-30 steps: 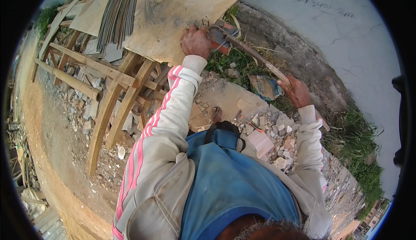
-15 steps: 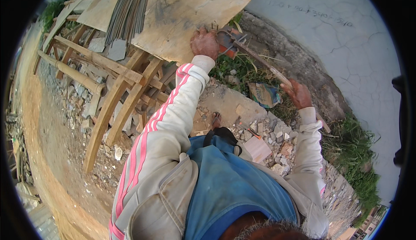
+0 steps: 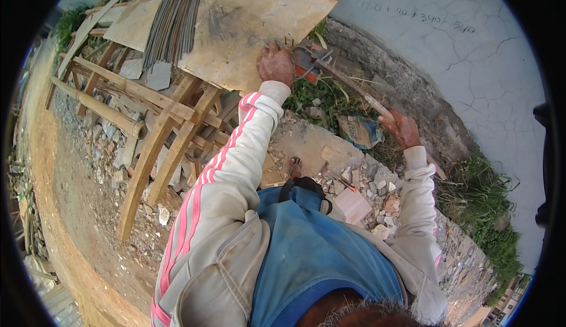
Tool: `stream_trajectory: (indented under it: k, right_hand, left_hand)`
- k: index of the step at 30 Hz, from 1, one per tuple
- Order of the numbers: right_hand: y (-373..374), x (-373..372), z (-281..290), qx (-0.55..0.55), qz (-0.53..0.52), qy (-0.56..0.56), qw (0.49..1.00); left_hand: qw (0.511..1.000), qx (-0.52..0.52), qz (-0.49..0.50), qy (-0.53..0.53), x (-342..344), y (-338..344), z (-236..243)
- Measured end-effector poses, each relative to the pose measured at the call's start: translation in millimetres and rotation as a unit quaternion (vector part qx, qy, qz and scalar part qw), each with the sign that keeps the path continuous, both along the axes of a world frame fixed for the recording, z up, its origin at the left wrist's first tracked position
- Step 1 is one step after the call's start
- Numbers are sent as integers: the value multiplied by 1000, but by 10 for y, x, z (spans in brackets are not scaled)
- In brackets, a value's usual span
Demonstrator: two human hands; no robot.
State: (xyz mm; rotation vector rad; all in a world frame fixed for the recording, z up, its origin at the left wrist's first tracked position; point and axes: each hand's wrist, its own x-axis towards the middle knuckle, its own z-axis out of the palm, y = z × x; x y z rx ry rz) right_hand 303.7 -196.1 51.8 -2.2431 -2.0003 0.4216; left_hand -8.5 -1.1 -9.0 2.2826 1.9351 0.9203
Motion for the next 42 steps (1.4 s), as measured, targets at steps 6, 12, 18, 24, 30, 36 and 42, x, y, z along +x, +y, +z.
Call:
stream_trajectory:
  k: [6, 12, 18, 24, 30, 36, 42]
  right_hand:
    - [-21, 6, -45, 1, -8, 19, 1000]
    - [-1, 12, -64, 7, -10, 25, 1000]
    - [-43, -60, 30, 10, -29, 15, 999]
    - [-124, 148, 23, 1, -13, 21, 1000]
    - [-719, 1078, 250, -194, -166, 150, 955]
    - [-1003, 1146, 266, -117, -180, -33, 976]
    - [-1289, 541, 597, 18, -175, -188, 966]
  left_hand:
    - [1000, -12, -5, 6, -6, -3, 3]
    - [1000, 15, -7, -5, 0, 11, -25]
    - [1000, 10, -3, 8, -9, -2, 1]
    - [1000, -4, 4, 2, -16, 9, 10]
    - [1000, -9, -12, -6, -57, 34, 24]
    - [999, -9, -44, -21, -82, 91, 30]
    - [997, 4, -79, -23, -129, 94, -37]
